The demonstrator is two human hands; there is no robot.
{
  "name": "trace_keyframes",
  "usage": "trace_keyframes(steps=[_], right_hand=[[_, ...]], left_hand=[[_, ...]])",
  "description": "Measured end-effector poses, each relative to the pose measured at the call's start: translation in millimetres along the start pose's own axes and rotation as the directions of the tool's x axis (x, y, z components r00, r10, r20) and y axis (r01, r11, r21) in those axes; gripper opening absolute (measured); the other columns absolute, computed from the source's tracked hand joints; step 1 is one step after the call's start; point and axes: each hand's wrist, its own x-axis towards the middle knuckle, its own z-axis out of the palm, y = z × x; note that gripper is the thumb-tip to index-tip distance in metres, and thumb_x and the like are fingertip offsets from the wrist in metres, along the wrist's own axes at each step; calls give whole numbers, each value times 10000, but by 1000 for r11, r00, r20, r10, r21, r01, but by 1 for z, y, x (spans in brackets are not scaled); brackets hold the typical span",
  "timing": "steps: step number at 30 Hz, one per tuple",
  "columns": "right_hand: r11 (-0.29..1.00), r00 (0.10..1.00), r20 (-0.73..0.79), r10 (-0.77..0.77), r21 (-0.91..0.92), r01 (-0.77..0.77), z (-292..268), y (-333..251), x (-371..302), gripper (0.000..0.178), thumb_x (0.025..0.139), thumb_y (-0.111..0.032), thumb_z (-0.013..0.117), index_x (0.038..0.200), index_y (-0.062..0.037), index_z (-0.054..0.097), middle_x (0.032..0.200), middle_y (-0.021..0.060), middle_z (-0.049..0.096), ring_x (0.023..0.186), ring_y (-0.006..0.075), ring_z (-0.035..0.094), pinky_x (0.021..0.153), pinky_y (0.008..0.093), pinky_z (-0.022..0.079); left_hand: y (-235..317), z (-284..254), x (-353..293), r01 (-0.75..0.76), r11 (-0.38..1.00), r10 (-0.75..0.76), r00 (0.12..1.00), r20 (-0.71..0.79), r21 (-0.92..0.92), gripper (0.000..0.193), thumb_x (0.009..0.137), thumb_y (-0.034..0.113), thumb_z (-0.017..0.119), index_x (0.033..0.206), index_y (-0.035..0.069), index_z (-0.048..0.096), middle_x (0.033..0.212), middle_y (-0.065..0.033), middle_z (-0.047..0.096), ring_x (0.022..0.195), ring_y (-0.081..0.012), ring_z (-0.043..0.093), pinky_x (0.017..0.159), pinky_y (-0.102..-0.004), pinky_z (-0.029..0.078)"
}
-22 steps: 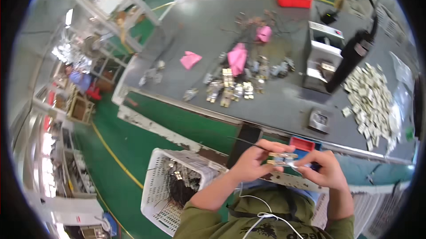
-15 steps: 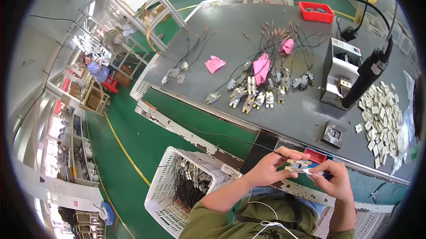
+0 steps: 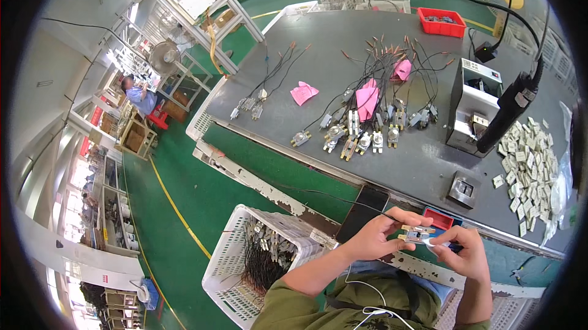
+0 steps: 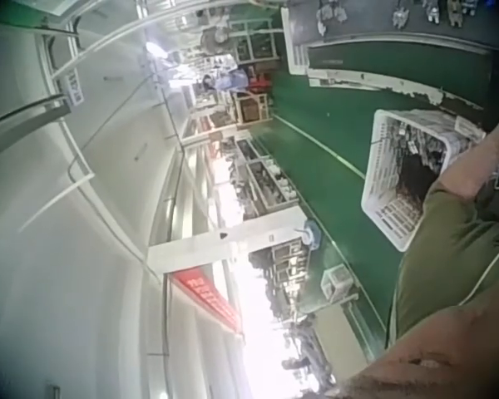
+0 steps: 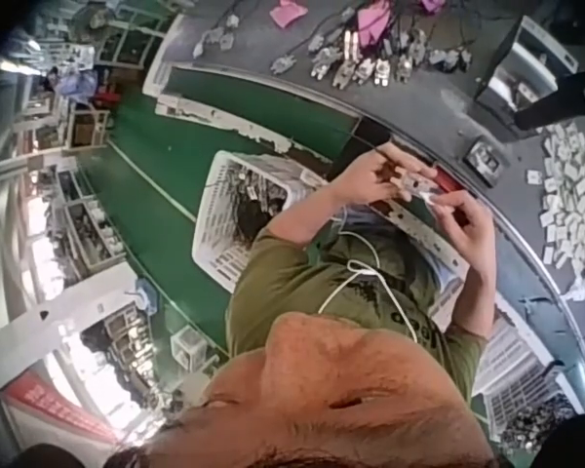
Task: Applying protective stickers and assembling small electronic circuit board components at a factory workstation.
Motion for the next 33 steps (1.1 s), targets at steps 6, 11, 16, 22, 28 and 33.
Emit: trace_keyframes(steps=[6,11,16,22,28,33], right_hand=[[999,999,-33,32,20,-31,-1,0,0,86,776,-20,655,861,-24,640,581,23,608,497,59,568,448,191,407],[1000,999,-36,-2,-7,1,-1,-1,1,76,783,-19,657,853,-25,629,578,29,612,499,63,581,445,188,414],[1000,1000,12,-3,-21,4,-3,-1,2,72,792,-14,650,859,-20,626,574,30,611,500,69,588,450,185,426],[1000,1000,13,-3,-17,3,-3,-1,1,66,795,-17,646,857,-18,624,575,32,610,512,79,604,456,192,441],[1000,1000,11,25,0,-25,-5,-5,0,69,794,-23,648,859,-17,627,589,42,617,531,91,622,470,200,458],[999,1000,9,21,-31,-21,-4,-2,1,68,793,-24,649,858,-18,629,588,40,617,526,85,615,472,201,459]], left_hand=[[-3,-1,-1,2,1000,-2,1000,-10,-15,436,756,-52,676,1106,104,468,1213,-186,526,1203,-300,478,965,-401,438],[-2,0,0,-8,1000,7,1000,-14,-24,440,753,-52,679,1107,102,467,1213,-190,526,1203,-301,478,963,-400,439],[-3,0,-2,5,999,-5,1000,-17,-43,443,748,-52,684,1103,101,468,1228,-199,518,1202,-302,479,965,-399,435],[-2,1,-2,18,1000,-18,1000,-17,-3,442,743,-48,690,1096,103,470,1229,-201,520,1203,-304,478,980,-406,420],[0,4,0,12,1000,-12,1000,-14,1,438,747,-43,686,1100,104,473,1228,-201,519,1208,-299,474,980,-403,425],[-2,2,-1,-1,1000,1,1000,-7,-10,438,750,-38,686,1104,101,469,1226,-200,520,1210,-298,471,985,-405,420]])
